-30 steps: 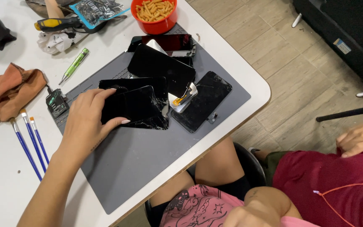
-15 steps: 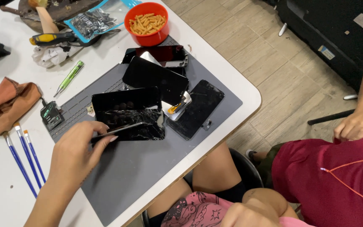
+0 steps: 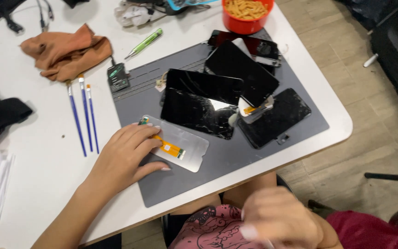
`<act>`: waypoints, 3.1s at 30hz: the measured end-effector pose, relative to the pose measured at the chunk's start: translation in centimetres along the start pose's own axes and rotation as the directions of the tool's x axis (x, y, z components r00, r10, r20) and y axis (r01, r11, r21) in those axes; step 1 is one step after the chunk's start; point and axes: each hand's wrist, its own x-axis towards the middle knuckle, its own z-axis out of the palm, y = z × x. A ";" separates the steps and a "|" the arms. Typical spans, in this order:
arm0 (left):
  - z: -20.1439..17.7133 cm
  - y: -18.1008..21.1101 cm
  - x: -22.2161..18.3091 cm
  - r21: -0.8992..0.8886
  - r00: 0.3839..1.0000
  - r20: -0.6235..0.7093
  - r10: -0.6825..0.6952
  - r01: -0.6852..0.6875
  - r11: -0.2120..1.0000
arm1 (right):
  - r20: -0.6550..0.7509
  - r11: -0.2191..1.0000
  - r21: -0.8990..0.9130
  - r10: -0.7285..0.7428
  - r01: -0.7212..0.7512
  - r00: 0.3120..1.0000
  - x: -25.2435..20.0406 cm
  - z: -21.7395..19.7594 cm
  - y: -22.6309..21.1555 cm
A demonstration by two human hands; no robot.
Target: Cleaning a smartphone screen assembly and ribbon cable using a small brush on a repair mat.
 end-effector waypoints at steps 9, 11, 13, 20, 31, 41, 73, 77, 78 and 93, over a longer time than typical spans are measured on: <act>2.1 -1.2 -1.7 0.006 0.991 0.035 -0.133 0.133 0.991 | -0.259 0.289 -0.903 0.224 -0.318 0.939 3.1 -3.6 8.3; 2.4 -1.0 -1.9 0.018 0.990 0.041 -0.132 0.132 0.991 | -0.217 0.242 -0.931 0.240 -0.275 0.946 3.7 -4.2 9.6; 2.4 -0.8 -1.9 0.011 0.995 0.022 -0.099 0.099 0.995 | -0.205 0.187 -0.949 0.250 -0.255 0.946 4.1 -4.7 11.0; 2.7 -0.6 -2.4 -0.002 0.995 -0.007 -0.102 0.102 0.995 | -0.210 -0.051 -0.978 0.255 -0.204 0.944 6.0 -5.9 12.2; 2.3 0.0 -2.2 -0.065 0.957 0.141 -0.253 0.264 0.962 | -0.442 0.057 -0.851 0.459 -0.522 0.771 8.2 -7.3 14.6; 2.2 0.2 -2.1 -0.068 0.946 0.160 -0.283 0.296 0.953 | -0.497 0.102 -0.764 0.537 -0.637 0.682 8.5 -10.0 13.1; -0.8 -7.5 -5.1 0.125 0.682 -0.293 -0.670 0.722 0.680 | -0.174 0.099 -0.973 0.277 -0.208 0.945 9.2 -3.9 14.5; -1.2 -10.3 -6.8 0.172 0.513 -0.232 -0.826 0.858 0.485 | -0.143 0.178 -0.964 0.283 -0.198 0.948 9.6 -4.1 15.4; -1.4 -10.3 -6.8 0.125 0.482 -0.196 -0.854 0.876 0.466 | -0.157 0.205 -0.953 0.292 -0.222 0.943 10.3 -4.1 14.9; -4.2 -7.4 -4.8 -0.023 0.359 -0.052 -0.932 0.933 0.360 | -0.206 0.403 -0.884 0.119 -0.237 0.971 11.3 -4.7 13.6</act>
